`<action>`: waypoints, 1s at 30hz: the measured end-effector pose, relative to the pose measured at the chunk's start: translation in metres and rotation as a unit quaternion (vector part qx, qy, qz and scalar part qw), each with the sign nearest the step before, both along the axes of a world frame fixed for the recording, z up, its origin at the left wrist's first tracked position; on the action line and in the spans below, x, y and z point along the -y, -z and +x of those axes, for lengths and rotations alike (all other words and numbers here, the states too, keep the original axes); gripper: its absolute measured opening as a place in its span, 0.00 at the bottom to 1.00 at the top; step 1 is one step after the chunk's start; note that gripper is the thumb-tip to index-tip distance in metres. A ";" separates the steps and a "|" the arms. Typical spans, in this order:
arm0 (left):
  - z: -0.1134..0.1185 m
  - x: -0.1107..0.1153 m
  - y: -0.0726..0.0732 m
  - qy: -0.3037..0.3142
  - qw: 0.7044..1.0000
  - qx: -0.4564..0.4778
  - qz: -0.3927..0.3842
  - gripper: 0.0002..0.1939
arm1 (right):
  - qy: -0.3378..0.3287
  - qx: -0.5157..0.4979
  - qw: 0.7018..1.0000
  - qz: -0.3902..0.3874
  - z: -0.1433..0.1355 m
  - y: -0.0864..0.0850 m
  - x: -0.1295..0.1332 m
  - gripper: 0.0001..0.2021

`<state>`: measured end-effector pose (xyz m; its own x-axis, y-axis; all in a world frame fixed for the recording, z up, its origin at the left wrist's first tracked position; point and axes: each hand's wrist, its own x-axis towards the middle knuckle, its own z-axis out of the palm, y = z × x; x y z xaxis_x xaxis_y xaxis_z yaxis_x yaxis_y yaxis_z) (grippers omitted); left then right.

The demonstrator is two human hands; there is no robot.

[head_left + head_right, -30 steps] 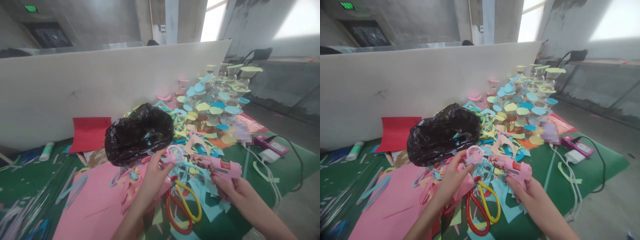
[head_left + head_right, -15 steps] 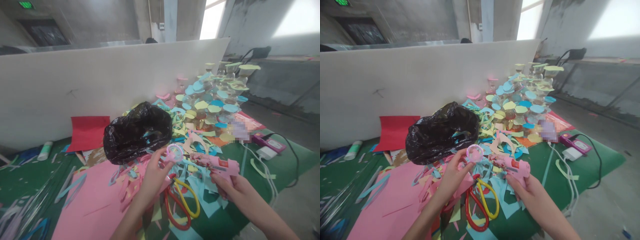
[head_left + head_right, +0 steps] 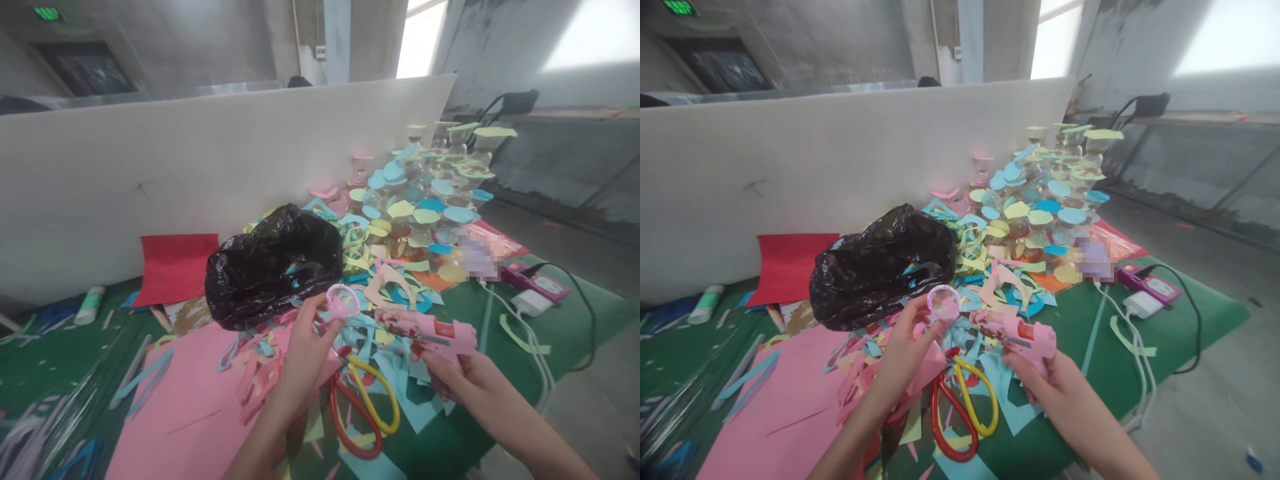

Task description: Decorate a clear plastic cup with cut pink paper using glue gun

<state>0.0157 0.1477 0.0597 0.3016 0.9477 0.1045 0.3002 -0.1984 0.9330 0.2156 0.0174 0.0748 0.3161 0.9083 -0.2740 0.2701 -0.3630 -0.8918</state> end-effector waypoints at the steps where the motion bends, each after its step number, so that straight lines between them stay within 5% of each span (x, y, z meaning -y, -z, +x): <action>1: 0.000 0.001 0.000 0.002 1.000 -0.001 0.003 0.15 | -0.004 -0.003 1.000 -0.001 -0.001 0.000 0.000 0.24; 30: 0.000 0.001 0.001 0.006 1.000 0.002 -0.006 0.17 | -0.039 -0.003 0.999 0.006 -0.002 -0.002 -0.007 0.21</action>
